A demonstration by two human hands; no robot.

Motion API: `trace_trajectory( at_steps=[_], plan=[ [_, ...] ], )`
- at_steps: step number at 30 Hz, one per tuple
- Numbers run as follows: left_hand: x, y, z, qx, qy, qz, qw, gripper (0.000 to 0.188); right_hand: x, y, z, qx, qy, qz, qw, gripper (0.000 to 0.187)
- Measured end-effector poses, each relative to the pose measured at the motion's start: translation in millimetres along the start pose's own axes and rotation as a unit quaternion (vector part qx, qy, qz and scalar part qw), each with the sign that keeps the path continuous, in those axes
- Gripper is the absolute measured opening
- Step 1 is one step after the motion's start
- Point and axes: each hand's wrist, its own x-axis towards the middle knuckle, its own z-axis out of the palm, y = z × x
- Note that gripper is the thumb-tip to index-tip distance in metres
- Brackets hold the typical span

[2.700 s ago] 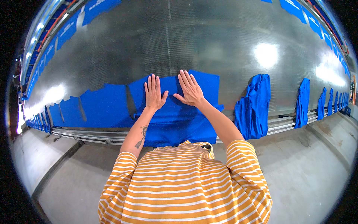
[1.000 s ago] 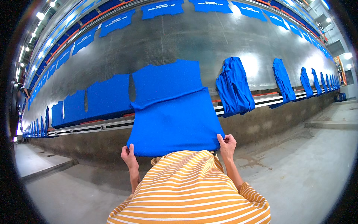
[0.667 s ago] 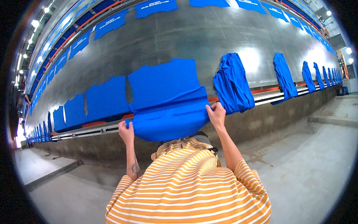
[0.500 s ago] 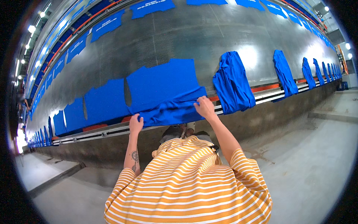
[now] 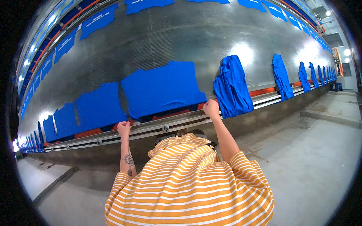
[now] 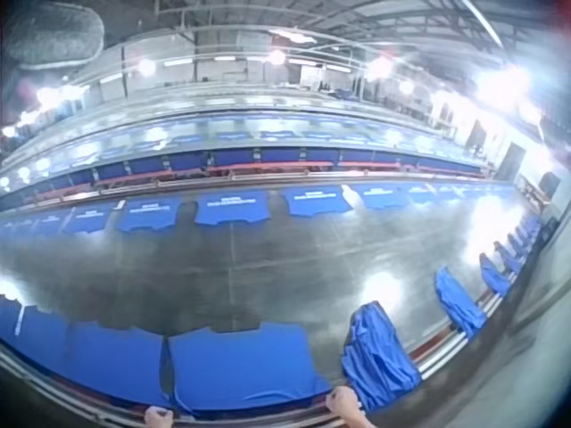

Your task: The person repeatedly picks up blue fabric pieces from a metal rail, unfolds them, and folds them into smaller rectangles. The folded pieces are placed back on the rail in a neat row. The task is performed by hand without tools.

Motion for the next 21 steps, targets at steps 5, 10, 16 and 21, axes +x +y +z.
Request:
trace_trajectory(
  at_steps=[5, 10, 16, 21],
  plan=[
    [8, 8, 21, -0.242, -0.09, -0.099, 0.961, 0.014, 17, 17, 17, 0.553, -0.044, 0.211, 0.805, 0.02],
    [10, 4, 13, -0.132, -0.102, -0.079, 0.983, 0.015, 18, 8, 5, 0.296, -0.045, 0.17, 0.939, 0.018],
    [1, 25, 17, -0.289, -0.151, -0.124, 0.937, 0.016, 11, 22, -8, 0.177, 0.014, 0.089, 0.98, 0.007],
    [2, 11, 28, -0.13, -0.084, -0.076, 0.985, 0.019, 13, 34, -21, 0.098, 0.024, 0.01, 0.995, 0.004]
  ],
)
